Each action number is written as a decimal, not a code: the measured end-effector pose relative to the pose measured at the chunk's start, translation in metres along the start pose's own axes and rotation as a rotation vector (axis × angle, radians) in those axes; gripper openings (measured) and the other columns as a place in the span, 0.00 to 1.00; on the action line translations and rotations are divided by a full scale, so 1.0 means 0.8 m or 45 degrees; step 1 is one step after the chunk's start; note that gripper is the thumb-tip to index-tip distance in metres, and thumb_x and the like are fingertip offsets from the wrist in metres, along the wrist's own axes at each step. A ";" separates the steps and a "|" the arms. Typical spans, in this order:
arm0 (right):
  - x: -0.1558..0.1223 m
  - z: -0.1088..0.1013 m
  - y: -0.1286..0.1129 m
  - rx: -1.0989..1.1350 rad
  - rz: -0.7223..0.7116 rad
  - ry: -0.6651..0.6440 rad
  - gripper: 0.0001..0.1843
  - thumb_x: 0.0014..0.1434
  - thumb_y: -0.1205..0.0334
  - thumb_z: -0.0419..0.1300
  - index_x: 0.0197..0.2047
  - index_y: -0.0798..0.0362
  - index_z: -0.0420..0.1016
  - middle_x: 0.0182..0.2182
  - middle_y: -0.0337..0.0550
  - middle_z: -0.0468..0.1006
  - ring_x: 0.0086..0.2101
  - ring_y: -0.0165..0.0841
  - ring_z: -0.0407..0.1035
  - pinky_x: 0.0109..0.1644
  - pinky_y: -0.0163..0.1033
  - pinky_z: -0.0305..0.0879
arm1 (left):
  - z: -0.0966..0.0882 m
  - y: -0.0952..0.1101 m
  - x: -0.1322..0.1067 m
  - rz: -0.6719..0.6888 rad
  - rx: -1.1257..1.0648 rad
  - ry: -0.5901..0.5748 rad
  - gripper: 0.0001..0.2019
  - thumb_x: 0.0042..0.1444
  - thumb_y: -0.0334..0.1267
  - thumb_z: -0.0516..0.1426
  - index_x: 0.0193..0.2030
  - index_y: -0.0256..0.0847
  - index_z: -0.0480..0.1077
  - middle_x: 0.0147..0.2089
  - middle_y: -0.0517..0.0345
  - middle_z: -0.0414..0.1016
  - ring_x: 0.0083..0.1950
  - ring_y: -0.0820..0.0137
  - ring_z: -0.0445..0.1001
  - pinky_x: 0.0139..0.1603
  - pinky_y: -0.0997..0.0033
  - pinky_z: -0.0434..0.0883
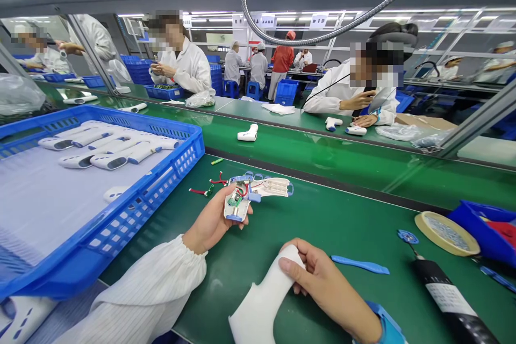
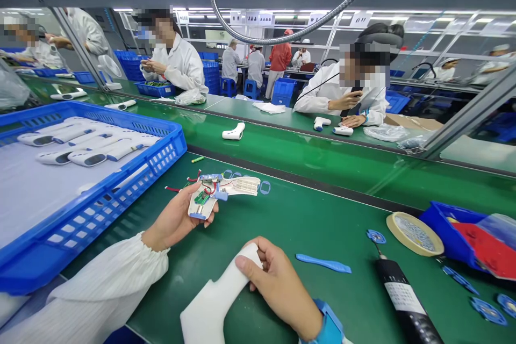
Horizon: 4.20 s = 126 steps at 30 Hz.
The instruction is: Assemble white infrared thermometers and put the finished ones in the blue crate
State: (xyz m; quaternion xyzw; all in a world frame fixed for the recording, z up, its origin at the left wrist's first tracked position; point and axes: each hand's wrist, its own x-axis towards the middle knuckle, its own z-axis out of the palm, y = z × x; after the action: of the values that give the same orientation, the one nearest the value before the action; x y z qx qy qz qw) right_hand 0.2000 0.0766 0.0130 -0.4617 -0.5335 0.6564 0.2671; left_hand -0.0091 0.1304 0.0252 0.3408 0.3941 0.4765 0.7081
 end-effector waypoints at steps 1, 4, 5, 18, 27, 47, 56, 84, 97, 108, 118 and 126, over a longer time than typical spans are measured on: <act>0.000 0.001 0.000 -0.007 -0.003 0.007 0.19 0.51 0.45 0.59 0.32 0.54 0.65 0.23 0.33 0.64 0.22 0.23 0.56 0.24 0.29 0.56 | 0.000 0.000 0.000 -0.001 -0.002 -0.005 0.18 0.59 0.47 0.46 0.40 0.35 0.68 0.27 0.50 0.73 0.23 0.69 0.69 0.23 0.72 0.66; -0.001 0.001 0.000 -0.021 -0.013 0.011 0.19 0.53 0.45 0.57 0.34 0.54 0.65 0.24 0.33 0.64 0.22 0.23 0.56 0.25 0.29 0.56 | 0.000 -0.001 0.000 -0.006 -0.009 -0.011 0.17 0.59 0.47 0.46 0.40 0.36 0.68 0.27 0.50 0.73 0.24 0.69 0.69 0.23 0.72 0.66; -0.001 0.001 0.000 -0.017 -0.016 0.005 0.19 0.53 0.45 0.57 0.34 0.54 0.65 0.24 0.33 0.64 0.22 0.22 0.56 0.25 0.29 0.56 | -0.001 -0.001 0.000 -0.007 -0.008 -0.011 0.17 0.59 0.47 0.46 0.40 0.35 0.68 0.27 0.50 0.73 0.24 0.69 0.69 0.23 0.72 0.66; -0.012 0.001 -0.008 0.134 0.044 -0.146 0.21 0.52 0.44 0.58 0.33 0.55 0.64 0.22 0.33 0.65 0.22 0.21 0.57 0.25 0.28 0.56 | -0.003 -0.003 0.002 -0.008 0.004 0.002 0.18 0.59 0.46 0.46 0.44 0.33 0.67 0.28 0.49 0.73 0.24 0.68 0.70 0.23 0.71 0.66; -0.010 -0.004 -0.006 0.471 0.058 0.018 0.19 0.54 0.47 0.59 0.40 0.54 0.67 0.21 0.33 0.66 0.21 0.21 0.58 0.24 0.27 0.56 | -0.001 -0.003 0.003 -0.029 0.030 -0.011 0.18 0.60 0.46 0.45 0.41 0.33 0.67 0.26 0.50 0.73 0.23 0.69 0.69 0.23 0.72 0.66; 0.000 -0.014 -0.005 0.742 -0.133 0.437 0.19 0.49 0.54 0.65 0.42 0.52 0.67 0.34 0.39 0.78 0.33 0.29 0.73 0.39 0.32 0.70 | 0.006 -0.017 -0.004 -0.277 0.206 -0.190 0.29 0.53 0.61 0.48 0.45 0.37 0.71 0.28 0.56 0.73 0.26 0.72 0.68 0.25 0.76 0.65; 0.005 -0.011 0.001 0.780 -0.072 0.451 0.19 0.48 0.56 0.67 0.40 0.52 0.67 0.35 0.38 0.77 0.35 0.32 0.75 0.42 0.35 0.71 | 0.008 -0.016 -0.005 -0.238 0.325 -0.265 0.32 0.55 0.61 0.44 0.49 0.34 0.69 0.24 0.54 0.70 0.20 0.73 0.64 0.17 0.75 0.63; -0.016 -0.001 -0.017 -0.563 -0.801 0.494 0.16 0.57 0.59 0.56 0.50 0.45 0.65 0.48 0.43 0.69 0.48 0.37 0.63 0.51 0.41 0.60 | 0.042 -0.038 -0.030 0.796 1.209 -0.321 0.17 0.52 0.37 0.59 0.50 0.44 0.66 0.45 0.53 0.71 0.43 0.66 0.69 0.44 0.70 0.66; -0.006 0.003 -0.018 -0.343 -0.883 0.628 0.05 0.59 0.62 0.52 0.40 0.47 0.66 0.42 0.43 0.70 0.43 0.35 0.66 0.45 0.38 0.62 | 0.056 -0.045 -0.032 0.962 1.105 -0.225 0.14 0.57 0.33 0.55 0.50 0.46 0.65 0.45 0.57 0.72 0.44 0.69 0.70 0.46 0.73 0.65; 0.003 -0.009 -0.009 -0.221 -0.617 0.587 0.18 0.53 0.47 0.56 0.44 0.46 0.66 0.41 0.43 0.73 0.38 0.38 0.69 0.40 0.36 0.67 | 0.056 -0.046 -0.029 1.036 1.068 -0.221 0.15 0.57 0.39 0.52 0.50 0.39 0.64 0.43 0.49 0.71 0.42 0.67 0.69 0.44 0.68 0.66; 0.015 -0.002 -0.025 -0.198 -0.531 0.712 0.24 0.48 0.41 0.58 0.43 0.46 0.66 0.40 0.42 0.73 0.34 0.36 0.67 0.34 0.36 0.64 | 0.071 -0.048 -0.028 0.958 0.958 0.040 0.13 0.57 0.42 0.52 0.45 0.39 0.68 0.41 0.49 0.71 0.41 0.66 0.68 0.43 0.65 0.66; -0.004 0.028 -0.020 0.399 -0.247 0.453 0.23 0.45 0.45 0.64 0.39 0.50 0.69 0.24 0.38 0.73 0.24 0.32 0.67 0.31 0.37 0.66 | 0.084 -0.023 -0.019 0.724 0.463 0.023 0.20 0.49 0.53 0.57 0.41 0.38 0.70 0.35 0.55 0.68 0.32 0.71 0.65 0.33 0.72 0.65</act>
State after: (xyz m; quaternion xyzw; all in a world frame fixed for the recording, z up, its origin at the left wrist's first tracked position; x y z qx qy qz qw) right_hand 0.1791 0.0681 0.0297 -0.4696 -0.4115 0.6107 0.4870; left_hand 0.0542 0.1031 0.0438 0.5534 0.3681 0.5799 0.4711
